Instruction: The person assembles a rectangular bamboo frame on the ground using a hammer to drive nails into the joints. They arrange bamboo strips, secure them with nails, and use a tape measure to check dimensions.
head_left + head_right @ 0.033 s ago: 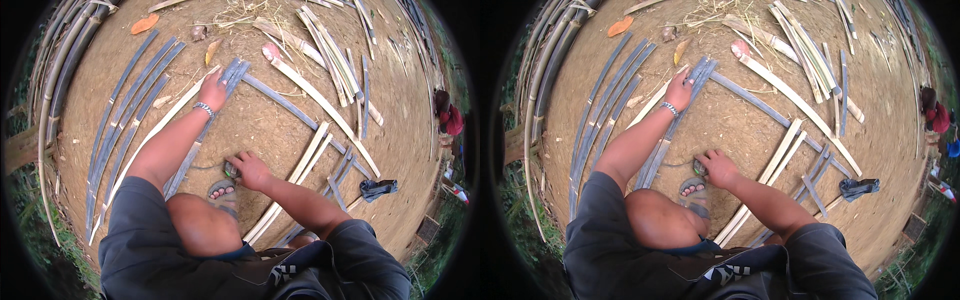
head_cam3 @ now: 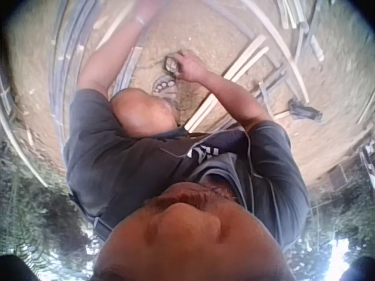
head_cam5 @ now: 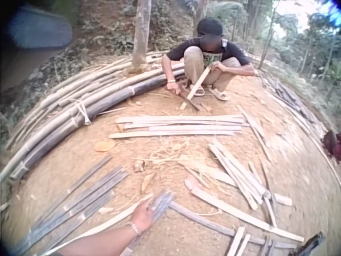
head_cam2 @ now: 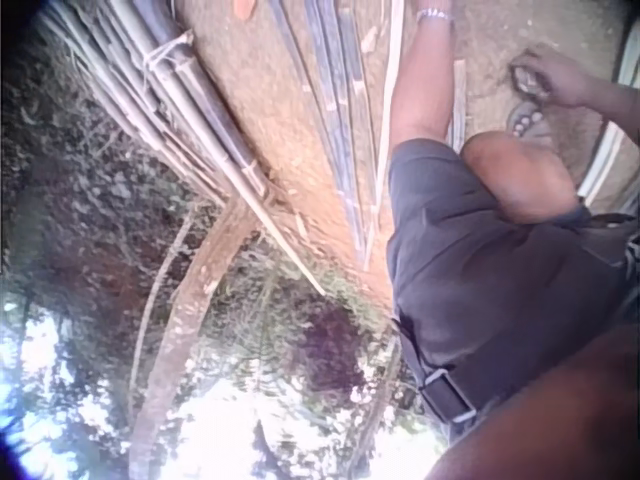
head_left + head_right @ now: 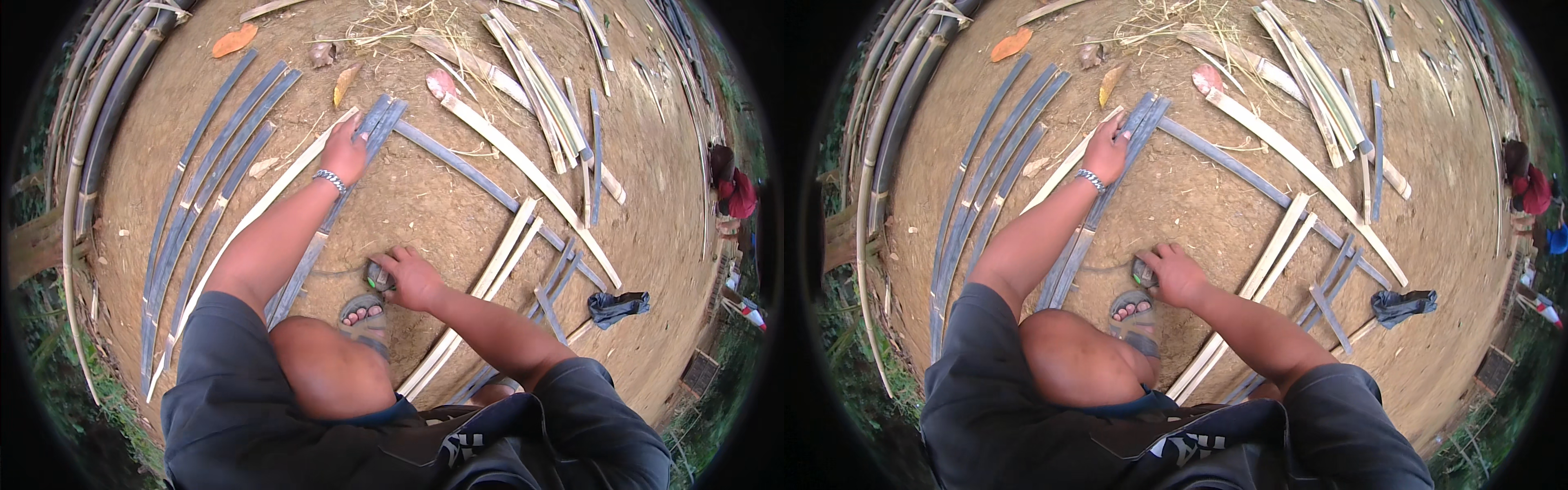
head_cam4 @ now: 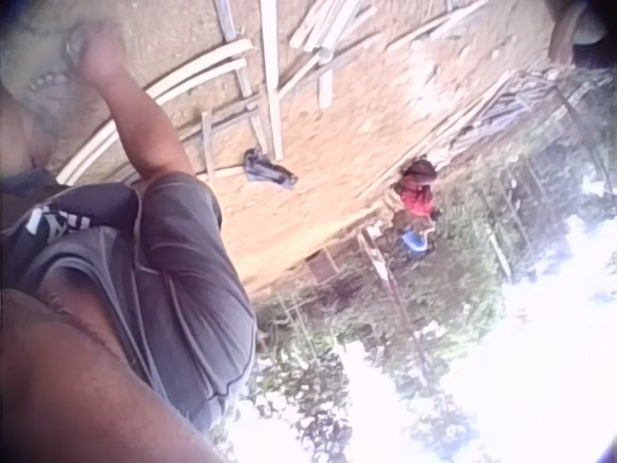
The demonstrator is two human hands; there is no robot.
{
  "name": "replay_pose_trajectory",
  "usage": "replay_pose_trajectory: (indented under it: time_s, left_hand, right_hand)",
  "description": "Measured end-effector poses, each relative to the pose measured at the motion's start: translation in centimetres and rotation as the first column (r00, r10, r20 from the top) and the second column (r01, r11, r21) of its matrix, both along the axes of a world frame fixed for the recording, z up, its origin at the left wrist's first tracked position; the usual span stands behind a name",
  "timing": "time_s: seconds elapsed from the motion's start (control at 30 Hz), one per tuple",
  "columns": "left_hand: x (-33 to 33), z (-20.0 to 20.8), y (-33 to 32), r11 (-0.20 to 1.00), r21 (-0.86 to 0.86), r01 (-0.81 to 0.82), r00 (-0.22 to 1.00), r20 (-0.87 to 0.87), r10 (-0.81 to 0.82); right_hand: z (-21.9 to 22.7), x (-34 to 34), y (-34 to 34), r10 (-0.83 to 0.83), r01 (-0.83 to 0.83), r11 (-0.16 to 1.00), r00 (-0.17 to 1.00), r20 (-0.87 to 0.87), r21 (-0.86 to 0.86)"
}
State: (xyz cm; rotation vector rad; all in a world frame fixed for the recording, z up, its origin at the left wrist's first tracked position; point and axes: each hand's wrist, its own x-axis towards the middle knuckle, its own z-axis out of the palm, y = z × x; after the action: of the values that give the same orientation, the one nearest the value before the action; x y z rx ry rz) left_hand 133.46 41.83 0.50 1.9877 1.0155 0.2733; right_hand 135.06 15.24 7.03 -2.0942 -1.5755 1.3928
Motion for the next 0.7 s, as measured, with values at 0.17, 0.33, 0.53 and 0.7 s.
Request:
replay_pose_trajectory:
  time_s: [0.17,0.33,0.53,0.7]
  left_hand:
    - [-2.3,-0.6,-0.5,0.968,-0.244,-0.063,0.980,0.168,0.106]
    - [-4.8,1.2,-1.1,0.967,-0.242,-0.076,0.964,0.228,0.133]
    - [-5.9,8.9,-4.7,0.775,-0.292,0.560,0.824,0.291,-0.486]
    - [-6.8,10.3,-10.3,0.624,-0.422,0.658,0.750,0.442,-0.493]
  right_hand:
    - [-0.9,1.7,-1.2,-0.364,0.379,0.925,0.899,-0.243,0.017]
    - [2.1,4.6,0.8,-0.482,0.497,0.868,0.837,-0.261,-0.007]
    - [4.9,9.4,2.7,-0.280,0.311,0.949,0.909,-0.309,0.057]
    - [4.7,10.3,2.7,-0.353,0.384,0.922,0.780,-0.517,-0.050]
